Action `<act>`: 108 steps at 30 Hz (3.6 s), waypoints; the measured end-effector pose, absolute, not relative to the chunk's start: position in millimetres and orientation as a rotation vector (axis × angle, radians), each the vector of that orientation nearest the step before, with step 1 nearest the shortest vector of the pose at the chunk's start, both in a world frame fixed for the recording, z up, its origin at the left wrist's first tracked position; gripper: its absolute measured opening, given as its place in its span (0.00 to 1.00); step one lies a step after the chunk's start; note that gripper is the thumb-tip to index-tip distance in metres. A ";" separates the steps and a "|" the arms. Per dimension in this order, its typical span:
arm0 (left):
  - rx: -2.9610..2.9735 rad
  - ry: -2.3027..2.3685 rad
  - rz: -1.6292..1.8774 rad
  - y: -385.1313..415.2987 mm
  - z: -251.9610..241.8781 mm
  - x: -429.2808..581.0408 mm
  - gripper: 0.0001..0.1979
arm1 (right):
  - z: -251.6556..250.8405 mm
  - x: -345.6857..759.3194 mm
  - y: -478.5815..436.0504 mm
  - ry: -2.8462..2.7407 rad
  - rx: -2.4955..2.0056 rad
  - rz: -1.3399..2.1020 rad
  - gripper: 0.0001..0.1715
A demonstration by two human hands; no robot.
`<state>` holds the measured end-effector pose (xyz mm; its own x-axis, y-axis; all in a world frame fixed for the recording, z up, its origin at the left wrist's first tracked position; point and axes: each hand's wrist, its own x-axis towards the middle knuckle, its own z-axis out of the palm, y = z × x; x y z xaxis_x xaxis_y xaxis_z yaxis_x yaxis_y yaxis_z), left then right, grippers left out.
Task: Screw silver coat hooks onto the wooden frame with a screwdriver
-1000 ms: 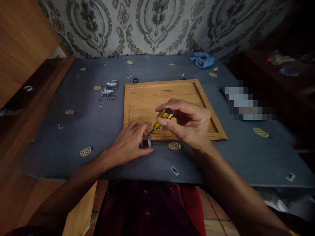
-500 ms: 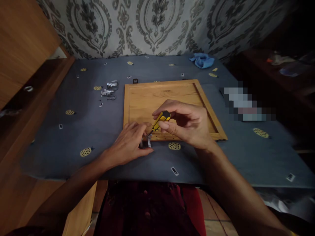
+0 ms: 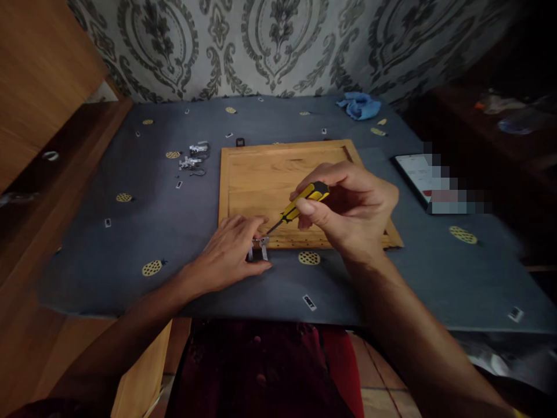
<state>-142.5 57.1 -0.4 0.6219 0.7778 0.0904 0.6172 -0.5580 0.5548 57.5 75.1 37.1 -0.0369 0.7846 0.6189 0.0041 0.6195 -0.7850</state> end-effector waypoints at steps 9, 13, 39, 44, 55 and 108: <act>2.381 1.117 0.450 57.0 -0.4 -142.0 0.25 | 35.1 55.2 74.1 -1.526 -0.713 0.855 0.12; 2.391 1.117 0.444 57.1 -0.2 -142.1 0.24 | 32.8 54.7 75.6 -1.530 -0.707 0.879 0.14; 2.417 1.090 0.515 58.5 -4.1 -142.5 0.19 | 35.9 65.6 79.6 -1.807 -0.611 0.870 0.09; 2.422 1.105 0.487 58.6 -3.7 -142.8 0.19 | 33.9 63.0 80.9 -1.778 -0.599 0.843 0.11; 2.401 1.102 0.489 58.5 -2.9 -142.1 0.22 | 29.3 57.7 79.5 -1.674 -0.613 0.741 0.10; 2.383 1.090 0.477 58.9 -1.5 -143.0 0.19 | 32.1 55.8 74.5 -1.617 -0.671 1.044 0.15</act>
<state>-143.0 58.9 -1.5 0.6229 0.7739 0.1144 0.6090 -0.5715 0.5500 55.8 74.5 32.1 -0.2936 0.8361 0.4634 -0.0785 0.4620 -0.8834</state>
